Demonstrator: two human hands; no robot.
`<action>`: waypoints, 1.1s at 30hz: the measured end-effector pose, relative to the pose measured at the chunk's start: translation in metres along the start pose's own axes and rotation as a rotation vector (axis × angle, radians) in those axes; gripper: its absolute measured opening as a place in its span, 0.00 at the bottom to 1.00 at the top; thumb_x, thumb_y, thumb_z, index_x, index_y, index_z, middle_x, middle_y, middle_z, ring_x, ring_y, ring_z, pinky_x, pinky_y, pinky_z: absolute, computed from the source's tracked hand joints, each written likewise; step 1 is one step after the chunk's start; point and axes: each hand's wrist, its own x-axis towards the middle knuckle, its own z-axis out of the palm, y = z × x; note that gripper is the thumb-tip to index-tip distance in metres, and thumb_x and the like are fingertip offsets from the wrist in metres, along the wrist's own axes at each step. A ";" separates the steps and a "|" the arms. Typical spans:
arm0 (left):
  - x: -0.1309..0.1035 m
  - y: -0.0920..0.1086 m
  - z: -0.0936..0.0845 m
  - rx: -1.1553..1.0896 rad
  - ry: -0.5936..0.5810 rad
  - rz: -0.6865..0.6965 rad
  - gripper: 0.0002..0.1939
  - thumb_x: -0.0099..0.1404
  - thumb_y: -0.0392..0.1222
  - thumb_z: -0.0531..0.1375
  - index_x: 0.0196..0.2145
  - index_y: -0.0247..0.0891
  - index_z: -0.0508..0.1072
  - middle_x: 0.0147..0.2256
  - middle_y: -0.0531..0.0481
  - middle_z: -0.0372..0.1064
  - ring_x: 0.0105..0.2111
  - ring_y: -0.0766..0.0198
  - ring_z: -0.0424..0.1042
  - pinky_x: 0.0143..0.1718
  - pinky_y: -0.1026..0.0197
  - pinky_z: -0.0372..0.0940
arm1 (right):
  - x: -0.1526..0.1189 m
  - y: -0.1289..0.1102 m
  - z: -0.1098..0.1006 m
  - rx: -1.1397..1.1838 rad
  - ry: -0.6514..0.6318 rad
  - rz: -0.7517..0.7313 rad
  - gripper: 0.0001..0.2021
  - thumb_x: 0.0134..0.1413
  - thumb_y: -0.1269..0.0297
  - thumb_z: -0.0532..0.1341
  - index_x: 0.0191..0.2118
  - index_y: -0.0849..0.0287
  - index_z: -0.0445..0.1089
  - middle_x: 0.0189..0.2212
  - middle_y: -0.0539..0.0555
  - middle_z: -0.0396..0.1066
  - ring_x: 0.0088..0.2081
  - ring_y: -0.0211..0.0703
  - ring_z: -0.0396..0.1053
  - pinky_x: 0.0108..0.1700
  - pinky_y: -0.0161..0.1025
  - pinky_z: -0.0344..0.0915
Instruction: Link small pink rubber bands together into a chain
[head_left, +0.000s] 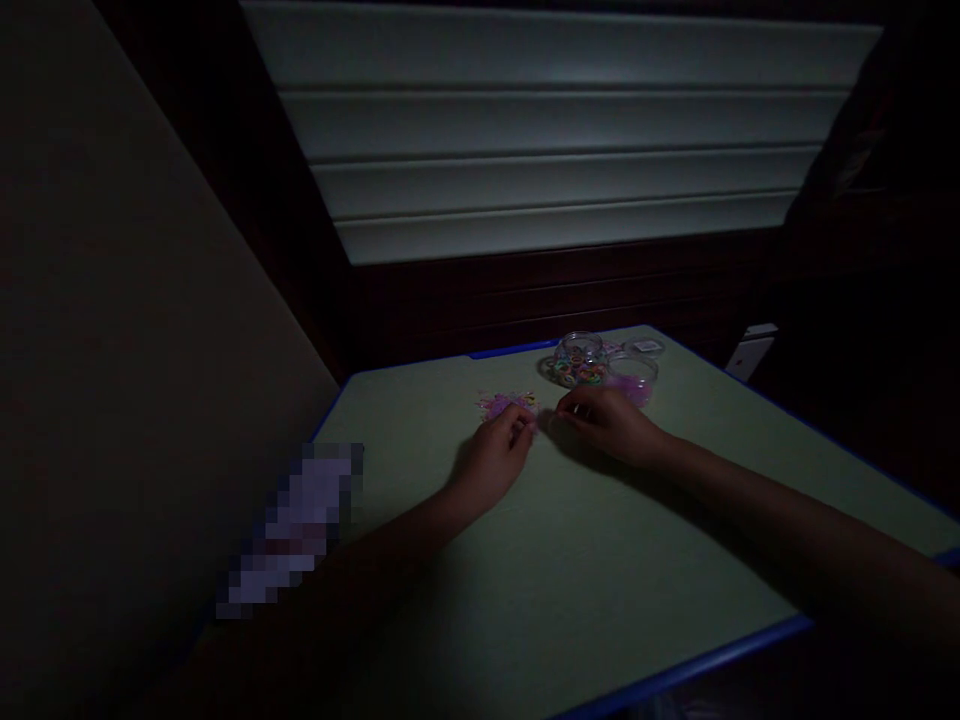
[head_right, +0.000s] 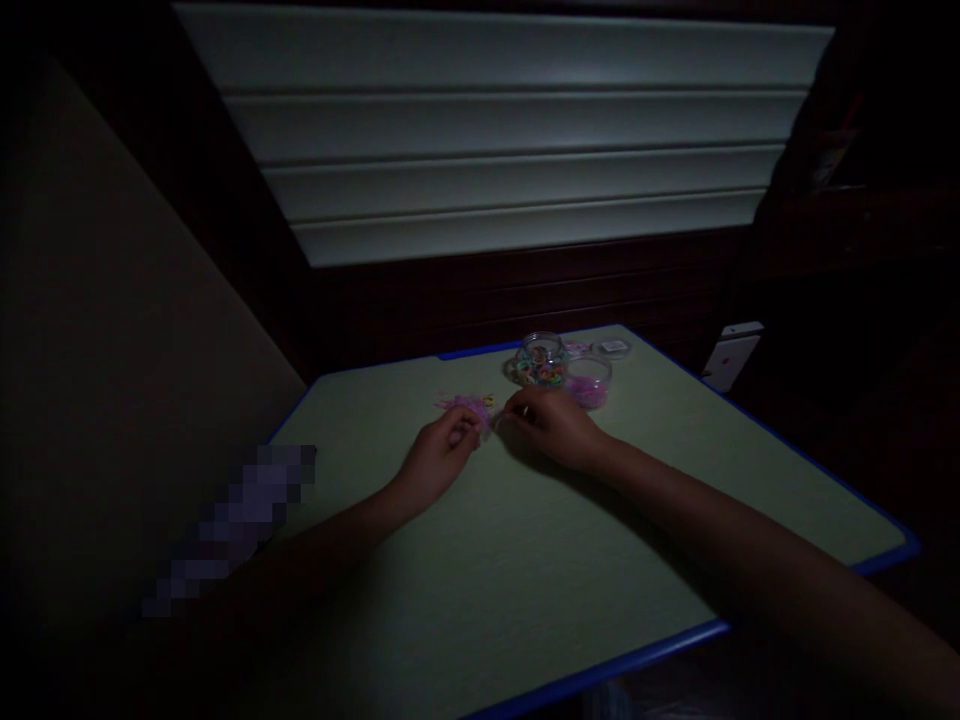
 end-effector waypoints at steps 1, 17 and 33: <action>0.000 0.000 0.000 -0.009 -0.007 -0.011 0.05 0.61 0.41 0.49 0.33 0.40 0.62 0.27 0.54 0.66 0.27 0.69 0.66 0.27 0.68 0.59 | 0.000 -0.001 -0.007 -0.072 -0.003 -0.008 0.09 0.50 0.68 0.52 0.33 0.62 0.68 0.28 0.53 0.68 0.27 0.35 0.63 0.29 0.31 0.56; -0.005 0.004 -0.002 0.143 0.100 -0.002 0.06 0.60 0.41 0.49 0.33 0.39 0.64 0.23 0.56 0.63 0.21 0.71 0.61 0.22 0.69 0.54 | -0.003 0.028 -0.066 -0.927 0.113 0.275 0.15 0.55 0.65 0.46 0.35 0.60 0.70 0.33 0.58 0.68 0.30 0.43 0.64 0.26 0.36 0.49; -0.008 0.017 -0.006 0.474 0.155 -0.012 0.07 0.60 0.39 0.49 0.33 0.39 0.66 0.29 0.52 0.66 0.28 0.67 0.63 0.30 0.66 0.55 | -0.002 -0.005 -0.027 -0.387 0.133 0.025 0.14 0.55 0.66 0.47 0.40 0.60 0.68 0.39 0.58 0.67 0.35 0.42 0.64 0.33 0.35 0.55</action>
